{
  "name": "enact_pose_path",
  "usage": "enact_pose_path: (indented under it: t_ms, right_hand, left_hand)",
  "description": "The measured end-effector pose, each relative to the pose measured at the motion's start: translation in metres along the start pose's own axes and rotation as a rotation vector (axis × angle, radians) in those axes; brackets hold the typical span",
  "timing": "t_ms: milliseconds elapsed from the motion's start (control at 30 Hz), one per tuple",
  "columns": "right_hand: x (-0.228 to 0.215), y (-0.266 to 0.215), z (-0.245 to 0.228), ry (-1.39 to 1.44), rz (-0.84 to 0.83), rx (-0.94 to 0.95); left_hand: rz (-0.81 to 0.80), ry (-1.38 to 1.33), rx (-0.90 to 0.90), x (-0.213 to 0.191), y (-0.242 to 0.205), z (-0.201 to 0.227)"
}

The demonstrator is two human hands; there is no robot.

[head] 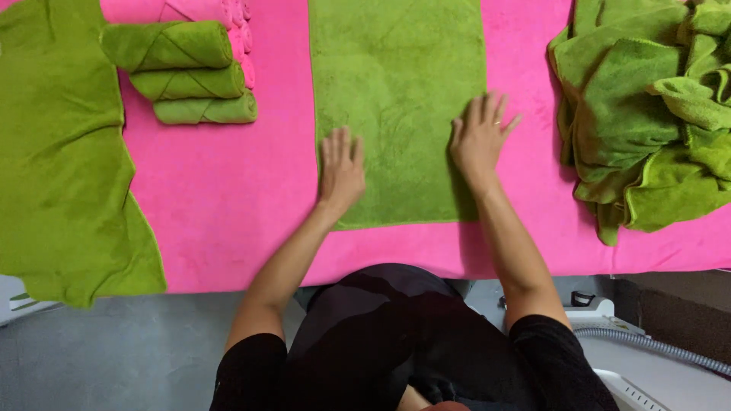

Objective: Folding and rolling green towels on a treatment table

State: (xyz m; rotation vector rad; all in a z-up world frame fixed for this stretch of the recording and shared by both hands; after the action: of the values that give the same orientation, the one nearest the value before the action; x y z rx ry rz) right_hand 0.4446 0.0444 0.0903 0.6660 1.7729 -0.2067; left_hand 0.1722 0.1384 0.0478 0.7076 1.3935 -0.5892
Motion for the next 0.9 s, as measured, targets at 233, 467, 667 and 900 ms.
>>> enact_pose_path:
  t_ms: [233, 467, 667, 900]
  right_hand:
    - [0.020, -0.096, -0.079, 0.189, -0.266, -0.236]
    - [-0.024, -0.156, -0.008, 0.276, -0.100, -0.332]
    - [-0.045, -0.193, 0.073, 0.337, 0.062, -0.372]
    - [-0.040, -0.189, 0.082, 0.370, -0.047, -0.276]
  left_hand:
    - [0.156, -0.043, 0.279, -0.005, -0.068, 0.038]
    - [0.271, -0.155, 0.226, -0.011, -0.149, -0.015]
    - [0.236, -0.420, 0.126, -0.040, -0.152, -0.032]
    - [0.048, -0.481, 0.074, -0.035, -0.145, -0.040]
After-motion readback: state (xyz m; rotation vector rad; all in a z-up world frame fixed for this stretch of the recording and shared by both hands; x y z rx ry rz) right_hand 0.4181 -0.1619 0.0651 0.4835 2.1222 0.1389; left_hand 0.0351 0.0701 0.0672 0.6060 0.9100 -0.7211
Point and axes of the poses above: each hand's wrist, its own y-axis towards the middle knuckle, its own x-axis out of the palm, z = x × y, the point moved 9 cm from there along y, towards the middle knuckle, and after that the axes turned 13 degrees about y, right-handed, at the moved point
